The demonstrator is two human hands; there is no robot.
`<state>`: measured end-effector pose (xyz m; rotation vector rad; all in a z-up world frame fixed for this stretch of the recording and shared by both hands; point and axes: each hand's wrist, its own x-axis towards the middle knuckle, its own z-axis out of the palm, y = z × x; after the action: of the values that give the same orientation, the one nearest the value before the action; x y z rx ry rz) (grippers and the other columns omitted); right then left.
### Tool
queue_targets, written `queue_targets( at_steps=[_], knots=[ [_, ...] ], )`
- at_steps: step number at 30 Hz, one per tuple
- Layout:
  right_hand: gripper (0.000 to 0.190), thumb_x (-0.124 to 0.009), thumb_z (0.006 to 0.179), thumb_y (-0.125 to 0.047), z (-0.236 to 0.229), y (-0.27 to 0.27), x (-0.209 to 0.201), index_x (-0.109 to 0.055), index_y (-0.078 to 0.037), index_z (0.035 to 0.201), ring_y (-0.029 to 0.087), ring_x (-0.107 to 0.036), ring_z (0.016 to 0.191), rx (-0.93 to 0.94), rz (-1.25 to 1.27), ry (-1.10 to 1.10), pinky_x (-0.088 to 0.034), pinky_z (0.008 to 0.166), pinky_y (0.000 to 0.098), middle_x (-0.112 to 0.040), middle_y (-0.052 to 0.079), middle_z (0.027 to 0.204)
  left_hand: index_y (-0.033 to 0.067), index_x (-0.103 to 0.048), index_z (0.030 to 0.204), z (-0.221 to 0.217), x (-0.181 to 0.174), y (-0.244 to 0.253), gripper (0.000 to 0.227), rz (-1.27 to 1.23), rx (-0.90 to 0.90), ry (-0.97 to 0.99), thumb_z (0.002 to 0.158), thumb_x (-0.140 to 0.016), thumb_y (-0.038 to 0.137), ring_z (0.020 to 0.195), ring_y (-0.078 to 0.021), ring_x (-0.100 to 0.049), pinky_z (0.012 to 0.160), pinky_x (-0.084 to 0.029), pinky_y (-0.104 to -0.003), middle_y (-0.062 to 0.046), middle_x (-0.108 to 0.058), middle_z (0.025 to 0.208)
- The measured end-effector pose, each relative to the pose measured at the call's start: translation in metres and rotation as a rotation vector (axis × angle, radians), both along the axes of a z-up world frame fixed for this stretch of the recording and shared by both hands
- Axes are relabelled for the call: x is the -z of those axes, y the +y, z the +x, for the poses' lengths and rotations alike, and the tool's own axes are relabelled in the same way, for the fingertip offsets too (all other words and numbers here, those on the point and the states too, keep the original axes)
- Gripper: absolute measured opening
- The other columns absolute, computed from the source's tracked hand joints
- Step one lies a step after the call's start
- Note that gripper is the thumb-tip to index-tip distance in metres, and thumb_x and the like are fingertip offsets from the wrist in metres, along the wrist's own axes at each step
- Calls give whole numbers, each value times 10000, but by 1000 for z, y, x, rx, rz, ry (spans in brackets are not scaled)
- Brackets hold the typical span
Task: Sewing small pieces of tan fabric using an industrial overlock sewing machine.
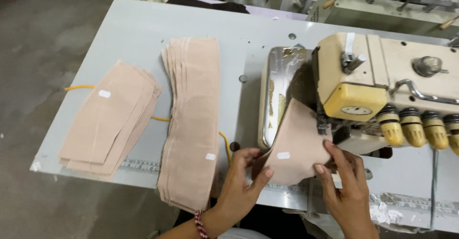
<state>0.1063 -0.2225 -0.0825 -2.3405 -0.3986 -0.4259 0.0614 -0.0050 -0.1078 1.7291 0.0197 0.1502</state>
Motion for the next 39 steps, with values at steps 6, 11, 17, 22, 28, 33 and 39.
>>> queue_targets(
  at_steps=[6, 11, 17, 22, 28, 33, 39],
  knots=[
    [843, -571, 893, -12, -29, 14, 6, -153, -19, 1625, 317, -632, 1026, 62, 386, 394, -531, 860, 419, -565, 273, 1230, 20, -625, 1050, -9, -16, 6, 220, 137, -29, -144, 916, -713, 172, 568, -136, -516, 506, -457, -277, -62, -631, 791],
    [826, -626, 846, 90, -53, 29, -2, -276, -11, 1587, 295, -615, 847, 218, 522, 480, -574, 732, 409, -559, 231, 1036, -33, -654, 1069, -19, -26, 9, 192, -6, 44, -123, 936, -688, 100, 532, -89, -516, 438, -416, -232, -62, -658, 758],
    [784, -673, 813, 101, -61, 15, 3, -395, 19, 1542, 220, -574, 636, 185, 537, 477, -575, 554, 345, -526, 144, 882, -30, -693, 1077, -23, -39, 15, 205, -54, 78, -16, 947, -669, 126, 494, -65, -475, 404, -372, -229, -48, -691, 722],
    [770, -657, 826, 82, -62, 11, 5, -375, 26, 1541, 209, -623, 684, 78, 574, 460, -586, 523, 305, -605, 172, 881, -25, -702, 1027, -24, -43, 14, 179, -45, 67, -16, 942, -669, 129, 487, -80, -494, 406, -395, -245, -49, -702, 710],
    [694, -634, 838, 133, -62, 6, 5, -449, 63, 1503, 198, -575, 675, 105, 543, 444, -560, 537, 299, -624, 184, 814, -33, -734, 987, -23, -45, 18, 171, -73, 93, 30, 950, -650, 111, 443, -57, -448, 375, -349, -234, -23, -660, 628],
    [674, -604, 847, 151, -60, 4, 2, -449, 52, 1495, 230, -575, 667, 117, 570, 513, -566, 558, 342, -583, 184, 814, -35, -722, 967, -23, -52, 18, 161, -46, 83, -8, 951, -644, 105, 399, -82, -437, 349, -333, -259, -46, -639, 568],
    [667, -606, 865, 133, -60, 2, 3, -458, 22, 1505, 192, -543, 655, 121, 588, 544, -517, 590, 316, -548, 143, 802, -34, -715, 969, -22, -51, 18, 176, -47, 110, 5, 948, -659, 132, 424, -84, -447, 362, -340, -253, -39, -646, 609]
  ],
)
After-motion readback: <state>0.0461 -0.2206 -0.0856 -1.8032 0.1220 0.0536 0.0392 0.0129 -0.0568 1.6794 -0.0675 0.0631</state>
